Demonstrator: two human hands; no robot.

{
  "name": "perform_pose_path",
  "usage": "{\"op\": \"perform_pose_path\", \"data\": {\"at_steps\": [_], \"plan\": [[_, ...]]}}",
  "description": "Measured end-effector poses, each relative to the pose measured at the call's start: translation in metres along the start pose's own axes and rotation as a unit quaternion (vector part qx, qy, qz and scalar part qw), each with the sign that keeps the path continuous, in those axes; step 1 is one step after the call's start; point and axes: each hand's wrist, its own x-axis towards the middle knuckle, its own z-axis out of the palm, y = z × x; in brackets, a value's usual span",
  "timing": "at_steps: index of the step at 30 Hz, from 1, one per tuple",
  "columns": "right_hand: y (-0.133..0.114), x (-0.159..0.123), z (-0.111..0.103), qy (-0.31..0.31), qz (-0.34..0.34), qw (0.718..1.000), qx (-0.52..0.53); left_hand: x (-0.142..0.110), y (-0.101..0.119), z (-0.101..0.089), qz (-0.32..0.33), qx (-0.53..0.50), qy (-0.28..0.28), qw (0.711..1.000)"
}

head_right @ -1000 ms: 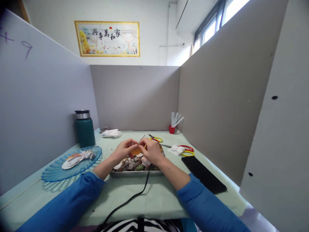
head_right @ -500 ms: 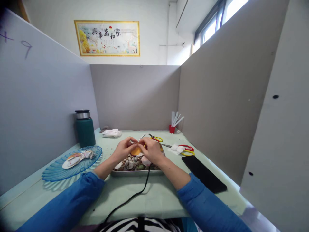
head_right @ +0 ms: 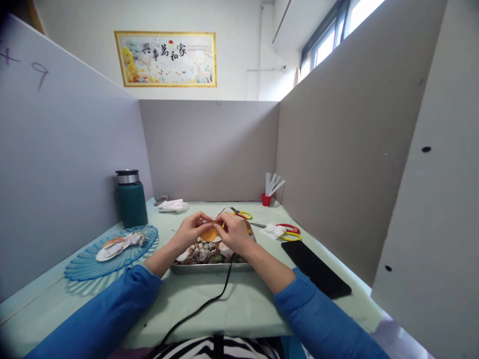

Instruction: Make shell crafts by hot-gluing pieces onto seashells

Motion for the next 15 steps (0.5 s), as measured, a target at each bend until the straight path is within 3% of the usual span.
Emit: {"op": "perform_pose_path", "data": {"at_steps": [6, 15], "plan": [[0.004, 0.001, 0.003, 0.032, 0.039, 0.999, 0.011, -0.002, 0.009, 0.001, -0.059, -0.081, -0.017, 0.995], [0.005, 0.000, 0.002, 0.047, -0.012, 0.999, -0.002, -0.003, 0.012, -0.001, -0.079, -0.105, -0.048, 0.990]]}}
